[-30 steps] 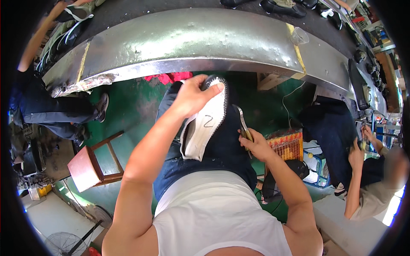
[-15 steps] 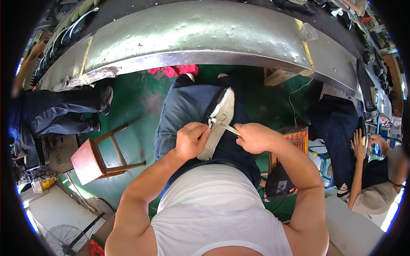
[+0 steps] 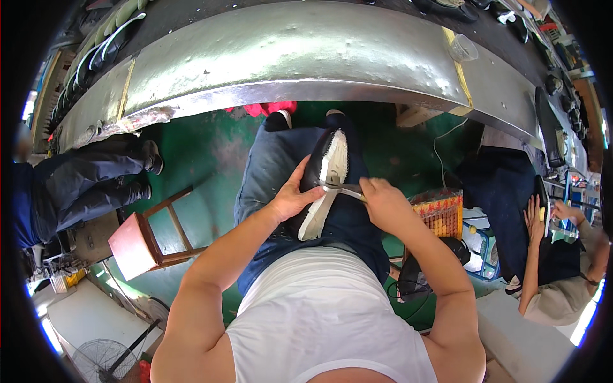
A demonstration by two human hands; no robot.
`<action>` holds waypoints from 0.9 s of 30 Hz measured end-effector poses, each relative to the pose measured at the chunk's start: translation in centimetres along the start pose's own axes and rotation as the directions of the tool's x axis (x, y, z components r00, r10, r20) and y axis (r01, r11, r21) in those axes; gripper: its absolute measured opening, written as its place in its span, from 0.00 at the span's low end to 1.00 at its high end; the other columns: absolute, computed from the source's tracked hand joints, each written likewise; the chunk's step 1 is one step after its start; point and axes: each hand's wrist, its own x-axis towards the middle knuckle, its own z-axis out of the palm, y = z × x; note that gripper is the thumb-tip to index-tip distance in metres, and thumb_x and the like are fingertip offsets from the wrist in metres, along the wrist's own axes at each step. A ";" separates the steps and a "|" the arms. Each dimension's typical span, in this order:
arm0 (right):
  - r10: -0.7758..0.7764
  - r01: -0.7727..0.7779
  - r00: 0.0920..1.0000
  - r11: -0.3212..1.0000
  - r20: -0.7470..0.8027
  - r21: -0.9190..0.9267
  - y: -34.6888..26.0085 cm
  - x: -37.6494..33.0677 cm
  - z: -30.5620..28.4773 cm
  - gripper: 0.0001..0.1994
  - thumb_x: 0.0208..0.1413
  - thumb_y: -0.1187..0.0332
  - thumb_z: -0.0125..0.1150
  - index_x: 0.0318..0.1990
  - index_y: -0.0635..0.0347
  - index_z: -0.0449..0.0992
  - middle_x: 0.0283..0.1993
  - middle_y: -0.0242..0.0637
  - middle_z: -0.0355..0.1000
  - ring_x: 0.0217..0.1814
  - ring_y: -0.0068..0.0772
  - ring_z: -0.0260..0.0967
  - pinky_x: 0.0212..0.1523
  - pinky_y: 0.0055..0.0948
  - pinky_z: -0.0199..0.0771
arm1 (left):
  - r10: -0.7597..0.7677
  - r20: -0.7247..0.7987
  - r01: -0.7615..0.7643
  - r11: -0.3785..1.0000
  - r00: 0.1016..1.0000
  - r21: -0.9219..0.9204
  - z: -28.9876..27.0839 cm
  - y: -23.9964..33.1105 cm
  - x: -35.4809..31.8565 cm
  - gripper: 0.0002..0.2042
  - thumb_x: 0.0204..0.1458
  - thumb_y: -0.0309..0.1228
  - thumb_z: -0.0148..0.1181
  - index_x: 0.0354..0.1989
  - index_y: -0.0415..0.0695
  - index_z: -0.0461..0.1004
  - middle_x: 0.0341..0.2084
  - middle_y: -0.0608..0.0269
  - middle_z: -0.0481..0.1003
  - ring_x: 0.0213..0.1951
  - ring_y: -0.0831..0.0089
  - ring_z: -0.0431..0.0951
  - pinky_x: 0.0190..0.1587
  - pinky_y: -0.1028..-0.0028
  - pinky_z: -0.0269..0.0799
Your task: Pulling the upper of a shoe tight over a last and trimming excess material using pliers and scissors.
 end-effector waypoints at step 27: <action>0.128 -0.132 0.986 0.991 0.109 0.024 0.4 4.9 -2.2 0.24 0.68 0.52 0.46 0.37 0.70 0.72 0.29 0.55 0.75 0.34 0.58 0.75 0.39 0.48 0.74 | 0.052 -0.001 -0.023 0.445 0.999 0.895 3.0 3.6 -0.8 0.27 0.64 0.38 0.44 0.72 0.67 0.52 0.66 0.25 0.49 0.59 0.33 0.67 0.61 0.55 0.68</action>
